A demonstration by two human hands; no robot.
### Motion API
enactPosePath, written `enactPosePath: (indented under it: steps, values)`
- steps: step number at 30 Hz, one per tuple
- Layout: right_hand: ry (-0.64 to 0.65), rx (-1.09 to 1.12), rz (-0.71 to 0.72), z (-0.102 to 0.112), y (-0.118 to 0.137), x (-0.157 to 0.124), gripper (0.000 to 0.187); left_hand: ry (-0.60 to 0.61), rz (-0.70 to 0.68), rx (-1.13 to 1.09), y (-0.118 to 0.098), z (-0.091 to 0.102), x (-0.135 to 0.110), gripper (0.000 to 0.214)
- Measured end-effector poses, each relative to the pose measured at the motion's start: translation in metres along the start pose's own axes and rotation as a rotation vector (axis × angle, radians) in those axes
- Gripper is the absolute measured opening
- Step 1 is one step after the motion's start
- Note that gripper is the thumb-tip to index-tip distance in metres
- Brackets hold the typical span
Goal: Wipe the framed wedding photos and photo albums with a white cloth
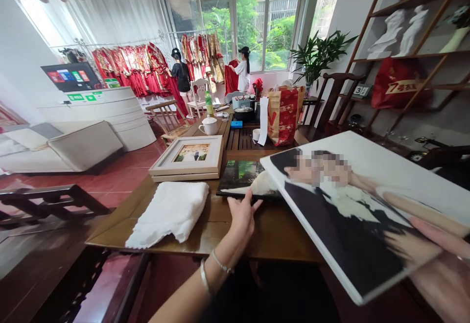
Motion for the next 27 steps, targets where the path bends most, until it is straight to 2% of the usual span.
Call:
enactPosePath:
  steps: [3,5,10,14,20,27]
  values:
    - [0.016,0.015,-0.032,-0.039,0.009,0.013,0.043,0.023,0.052,0.014,0.007,0.018,-0.026,0.027]
    - [-0.001,0.101,-0.077,-0.062,0.004,0.026,0.043,0.034,0.106,0.011,0.012,0.029,-0.042,0.028]
    - [0.069,0.288,-0.264,-0.118,-0.041,0.062,0.042,0.041,0.195,-0.027,0.021,0.051,-0.074,0.027]
    - [0.036,0.296,-0.337,-0.152,-0.088,0.09,0.037,0.046,0.187,-0.011,0.019,0.059,-0.085,0.026]
    - [-0.009,0.281,-0.388,-0.184,-0.146,0.12,0.035,0.049,0.154,-0.061,0.015,0.062,-0.086,0.03]
    - [-0.069,0.281,-0.42,-0.194,-0.185,0.136,0.039,-0.002,0.058,-0.108,0.024,0.066,-0.075,0.036]
Point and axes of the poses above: each hand's wrist, its own x-axis towards the middle knuckle, its own z-axis out of the back of the hand, y = z × x, the point moved 4 cm from there along x, towards the middle knuckle, and after that the axes turned 14 degrees about z, right-handed, at the moved point
